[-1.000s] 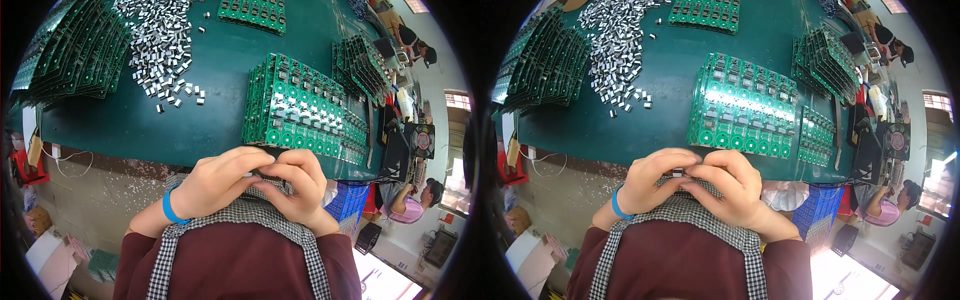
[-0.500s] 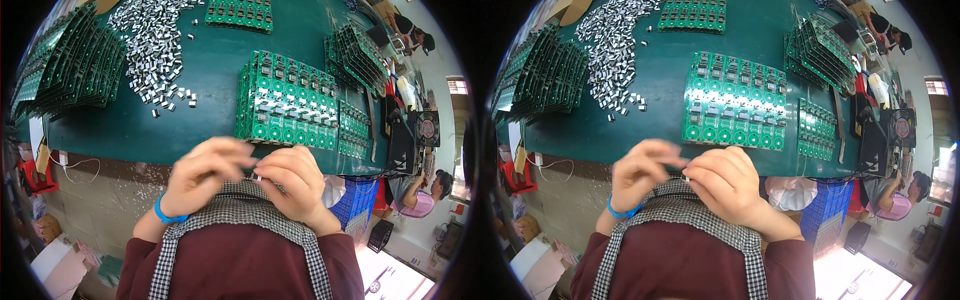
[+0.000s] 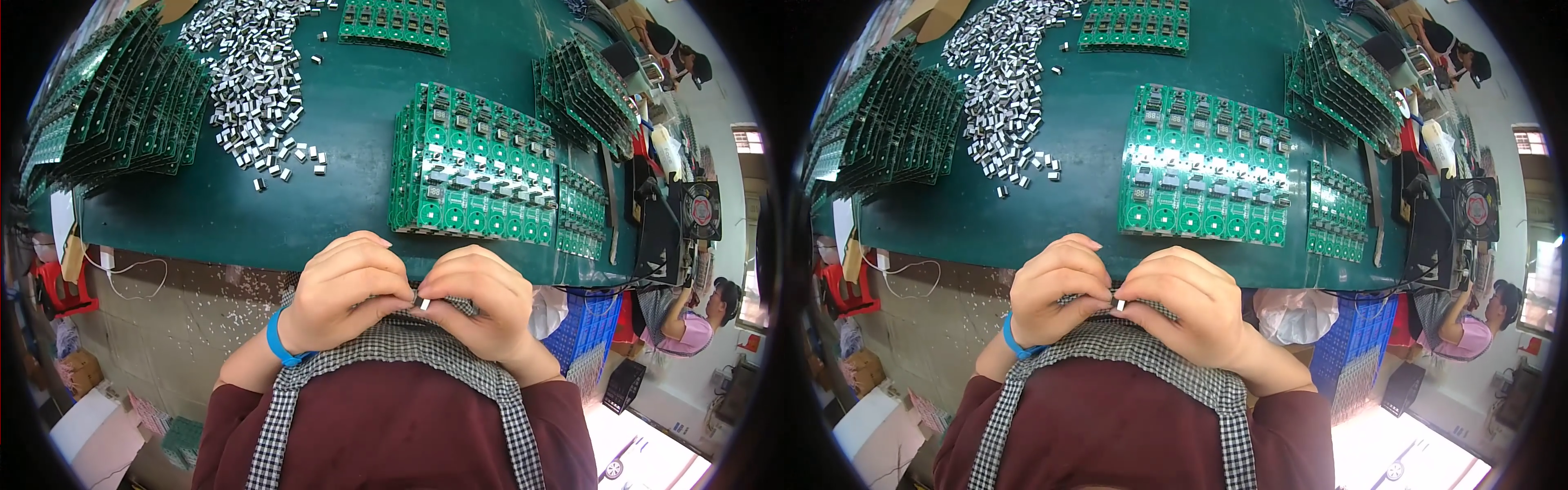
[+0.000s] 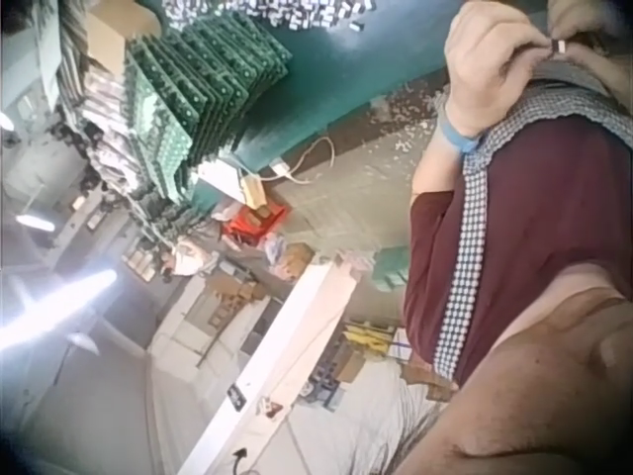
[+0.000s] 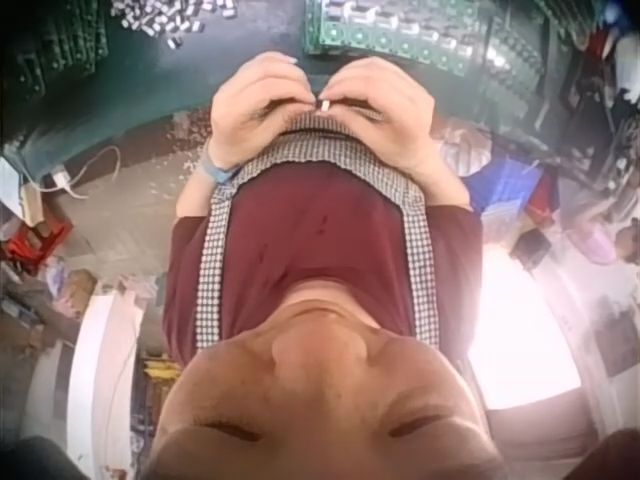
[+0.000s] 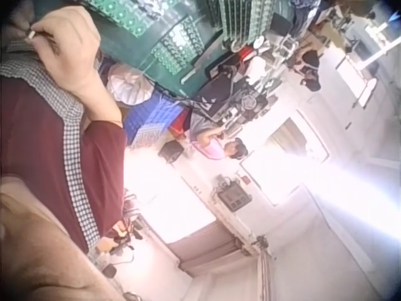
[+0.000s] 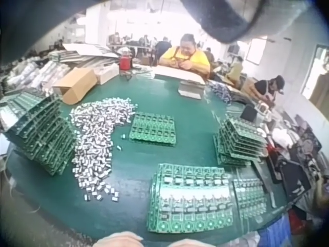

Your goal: The person assembles circuit boards by taking electronic display components from a pile on the table and inserting them into the circuit boards by hand.

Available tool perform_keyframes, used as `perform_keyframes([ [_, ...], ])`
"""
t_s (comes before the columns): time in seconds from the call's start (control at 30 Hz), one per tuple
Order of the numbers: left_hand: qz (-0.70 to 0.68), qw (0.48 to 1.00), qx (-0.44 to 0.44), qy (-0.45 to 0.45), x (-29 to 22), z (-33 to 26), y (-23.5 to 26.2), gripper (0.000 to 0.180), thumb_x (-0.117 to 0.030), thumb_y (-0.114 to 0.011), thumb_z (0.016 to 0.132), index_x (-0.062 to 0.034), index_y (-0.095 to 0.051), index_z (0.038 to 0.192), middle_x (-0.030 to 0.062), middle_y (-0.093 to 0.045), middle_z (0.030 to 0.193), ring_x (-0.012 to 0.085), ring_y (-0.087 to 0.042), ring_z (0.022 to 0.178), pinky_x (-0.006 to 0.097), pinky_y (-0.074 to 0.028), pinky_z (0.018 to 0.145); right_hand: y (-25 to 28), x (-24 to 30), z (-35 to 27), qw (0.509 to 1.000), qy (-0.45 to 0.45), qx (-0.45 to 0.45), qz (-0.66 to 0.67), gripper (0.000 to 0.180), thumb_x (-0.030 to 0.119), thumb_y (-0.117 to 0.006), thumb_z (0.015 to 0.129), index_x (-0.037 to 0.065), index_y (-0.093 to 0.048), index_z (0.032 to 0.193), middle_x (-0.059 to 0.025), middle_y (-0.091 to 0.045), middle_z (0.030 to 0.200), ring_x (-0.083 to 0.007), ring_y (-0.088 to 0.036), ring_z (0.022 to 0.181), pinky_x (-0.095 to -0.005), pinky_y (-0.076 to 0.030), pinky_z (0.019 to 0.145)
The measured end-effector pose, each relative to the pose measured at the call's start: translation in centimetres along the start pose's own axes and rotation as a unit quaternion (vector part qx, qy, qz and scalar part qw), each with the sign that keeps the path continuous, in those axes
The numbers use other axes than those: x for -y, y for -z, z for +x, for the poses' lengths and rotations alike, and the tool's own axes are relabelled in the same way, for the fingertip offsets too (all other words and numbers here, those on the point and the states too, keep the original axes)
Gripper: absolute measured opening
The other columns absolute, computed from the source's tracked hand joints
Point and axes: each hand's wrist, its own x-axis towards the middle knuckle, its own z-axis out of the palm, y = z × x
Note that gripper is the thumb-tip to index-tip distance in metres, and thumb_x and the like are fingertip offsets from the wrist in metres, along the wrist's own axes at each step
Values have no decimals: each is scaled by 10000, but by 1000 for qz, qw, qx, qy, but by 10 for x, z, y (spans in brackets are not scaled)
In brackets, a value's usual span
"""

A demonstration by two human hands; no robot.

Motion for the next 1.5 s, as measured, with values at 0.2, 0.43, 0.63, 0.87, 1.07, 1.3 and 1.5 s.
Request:
perform_keyframes([
  [0.2, 12, 1000, -4, -23, 1, -2, -3, 181, -67, -748, 712, -68, -634, 853, 46, -626, 839, 214, -610, 746, 396, -490, 802, 0, 3, 8, 998, -10, 53, 25, 257, -6, -770, 622, 32, -644, 843, -92, -642, 816, -250, -621, 726, -335, -513, 661],
  [0.43, 14, 997, -72, -18, 4, -3, -9, 184, -68, -744, 697, -69, -645, 853, 36, -644, 833, 197, -618, 713, 356, -513, 720, -6, -3, -2, 998, 62, -31, -8, 255, -11, -786, 622, 11, -661, 844, -92, -649, 829, -236, -659, 725, -307, -553, 632],
  [0.63, 172, 977, -71, -104, 4, -4, -4, 218, -66, -724, 659, -60, -681, 873, 37, -655, 825, 183, -631, 698, 320, -530, 684, -8, -2, -1, 991, 105, -39, -74, 256, -27, -779, 623, 0, -665, 851, -104, -654, 839, -235, -665, 718, -308, -565, 611],
  [0.87, 177, 974, -72, -120, 3, -3, -1, 185, -74, -742, 648, -63, -646, 806, 46, -638, 795, 189, -624, 684, 317, -527, 642, -9, -1, 2, 996, 76, -33, -34, 251, -40, -759, 648, 1, -659, 874, -119, -663, 862, -243, -668, 743, -311, -561, 640],
  [1.07, 212, 974, 77, -11, 13, -6, 29, 216, -62, -753, 651, -50, -598, 801, 66, -575, 729, 241, -564, 615, 339, -477, 549, 35, -21, 34, 959, 12, -55, -279, 229, -58, -688, 720, 20, -651, 932, -97, -640, 865, -253, -646, 770, -322, -521, 647],
  [1.3, 448, 880, -37, 155, 40, 14, 31, 200, 8, -660, 763, -4, -626, 960, 107, -592, 988, 298, -557, 915, 377, -444, 797, 35, -21, 37, 944, 41, 38, -324, 296, -49, -663, 648, 18, -658, 936, -83, -615, 888, -241, -626, 760, -327, -509, 624],
  [1.5, 424, 895, -18, 138, 49, 8, 32, 205, 16, -654, 750, -12, -614, 949, 101, -560, 908, 275, -548, 861, 376, -436, 798, 32, -19, 38, 931, 59, 49, -358, 309, -41, -647, 629, 5, -659, 935, -80, -605, 877, -237, -623, 760, -325, -512, 608],
])
